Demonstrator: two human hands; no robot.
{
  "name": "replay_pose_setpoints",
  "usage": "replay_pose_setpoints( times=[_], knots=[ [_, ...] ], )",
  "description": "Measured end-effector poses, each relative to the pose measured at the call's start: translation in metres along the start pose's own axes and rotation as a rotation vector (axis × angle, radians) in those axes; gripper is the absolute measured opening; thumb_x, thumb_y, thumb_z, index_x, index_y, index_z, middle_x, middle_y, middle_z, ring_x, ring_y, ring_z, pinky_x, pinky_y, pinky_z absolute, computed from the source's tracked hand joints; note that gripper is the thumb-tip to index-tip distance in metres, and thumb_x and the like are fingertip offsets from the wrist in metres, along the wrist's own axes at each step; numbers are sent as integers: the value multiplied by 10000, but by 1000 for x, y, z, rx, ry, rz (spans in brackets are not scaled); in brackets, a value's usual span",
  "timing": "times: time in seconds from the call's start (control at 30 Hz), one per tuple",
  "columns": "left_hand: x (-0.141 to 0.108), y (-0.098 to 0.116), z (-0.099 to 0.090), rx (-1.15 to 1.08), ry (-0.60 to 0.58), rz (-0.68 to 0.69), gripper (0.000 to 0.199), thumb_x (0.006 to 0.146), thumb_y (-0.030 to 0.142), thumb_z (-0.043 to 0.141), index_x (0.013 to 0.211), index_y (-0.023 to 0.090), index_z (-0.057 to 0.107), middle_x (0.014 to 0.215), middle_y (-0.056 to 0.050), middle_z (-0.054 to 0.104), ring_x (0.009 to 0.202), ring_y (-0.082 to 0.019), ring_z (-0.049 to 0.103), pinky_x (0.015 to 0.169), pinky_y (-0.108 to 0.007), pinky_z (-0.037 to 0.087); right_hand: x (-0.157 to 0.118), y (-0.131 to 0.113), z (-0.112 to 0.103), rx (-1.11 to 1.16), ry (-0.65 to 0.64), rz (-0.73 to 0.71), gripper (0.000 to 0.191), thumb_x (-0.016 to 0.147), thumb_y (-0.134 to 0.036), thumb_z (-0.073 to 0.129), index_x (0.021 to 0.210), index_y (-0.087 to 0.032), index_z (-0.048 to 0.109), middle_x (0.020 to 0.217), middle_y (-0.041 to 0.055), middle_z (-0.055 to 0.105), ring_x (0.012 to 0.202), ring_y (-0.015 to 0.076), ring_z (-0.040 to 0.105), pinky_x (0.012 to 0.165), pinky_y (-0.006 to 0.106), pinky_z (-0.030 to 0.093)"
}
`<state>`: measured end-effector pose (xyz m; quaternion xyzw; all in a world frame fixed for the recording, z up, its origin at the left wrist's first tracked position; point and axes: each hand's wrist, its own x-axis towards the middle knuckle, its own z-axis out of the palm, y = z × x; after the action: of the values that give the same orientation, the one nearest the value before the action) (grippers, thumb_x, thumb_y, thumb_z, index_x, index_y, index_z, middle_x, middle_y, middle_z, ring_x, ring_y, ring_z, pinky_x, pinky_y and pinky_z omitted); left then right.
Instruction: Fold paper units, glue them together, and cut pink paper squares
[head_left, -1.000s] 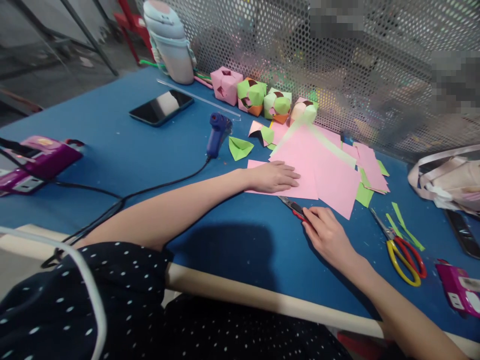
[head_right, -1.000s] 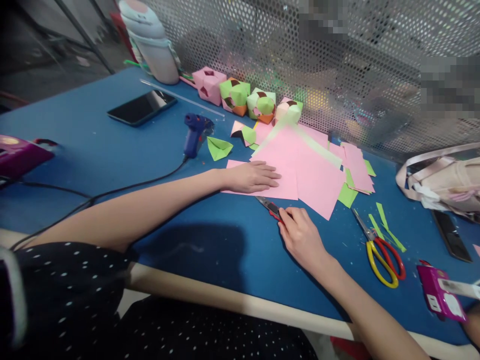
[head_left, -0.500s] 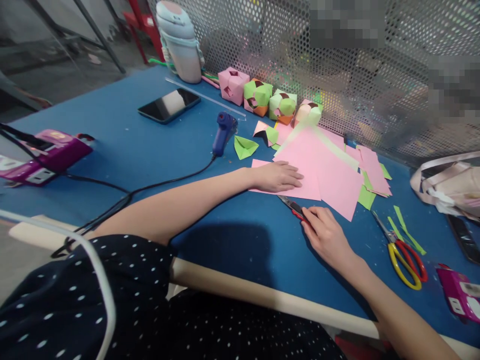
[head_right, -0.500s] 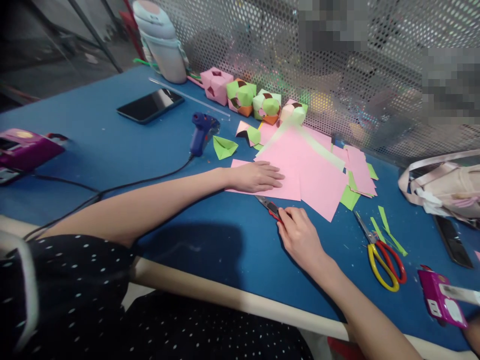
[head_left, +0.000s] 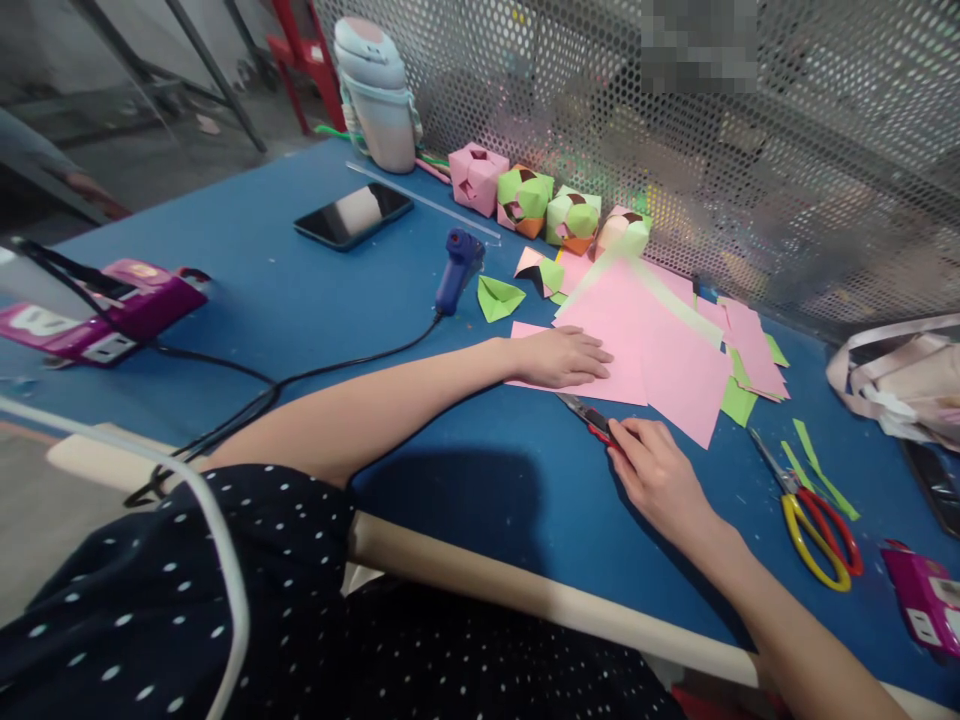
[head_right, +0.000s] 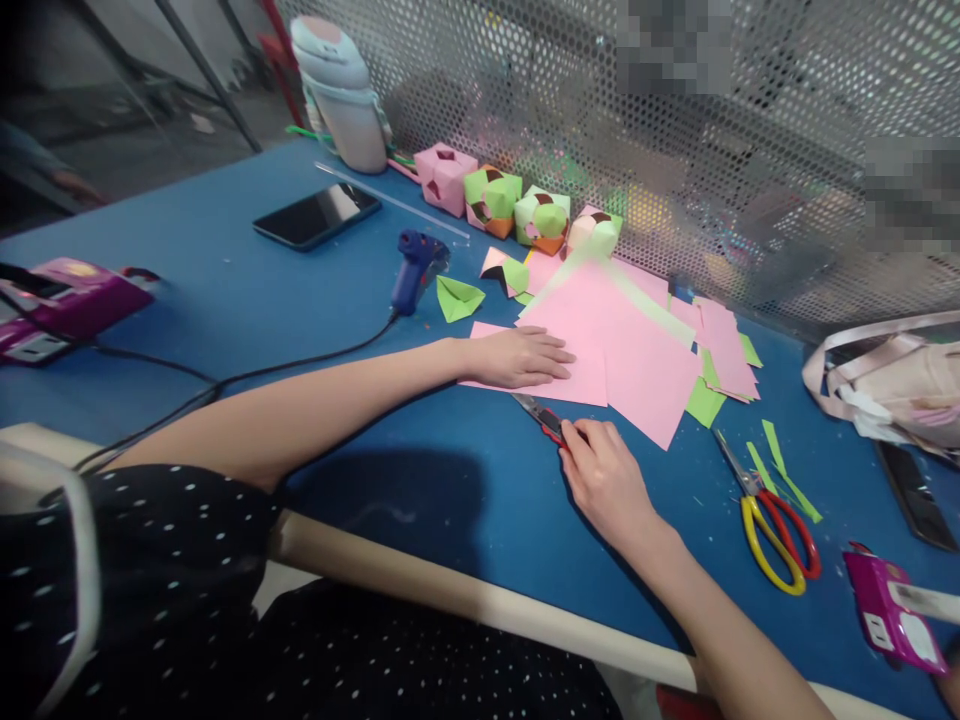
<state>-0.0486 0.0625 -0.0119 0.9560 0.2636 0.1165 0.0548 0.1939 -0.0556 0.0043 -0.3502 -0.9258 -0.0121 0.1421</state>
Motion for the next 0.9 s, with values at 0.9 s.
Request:
replay_pose_setpoints(
  times=[0.9],
  knots=[
    [1,1,0,-68,61,-10,372,964,352,414,1299,248,539,1443,-55,490,1341,-221,417,1109,-394,273,14,-15,7,41,20,-11,337,950,-189,444,1256,-93,547,1059,160,590,959,256,529,820,420,510]
  ],
)
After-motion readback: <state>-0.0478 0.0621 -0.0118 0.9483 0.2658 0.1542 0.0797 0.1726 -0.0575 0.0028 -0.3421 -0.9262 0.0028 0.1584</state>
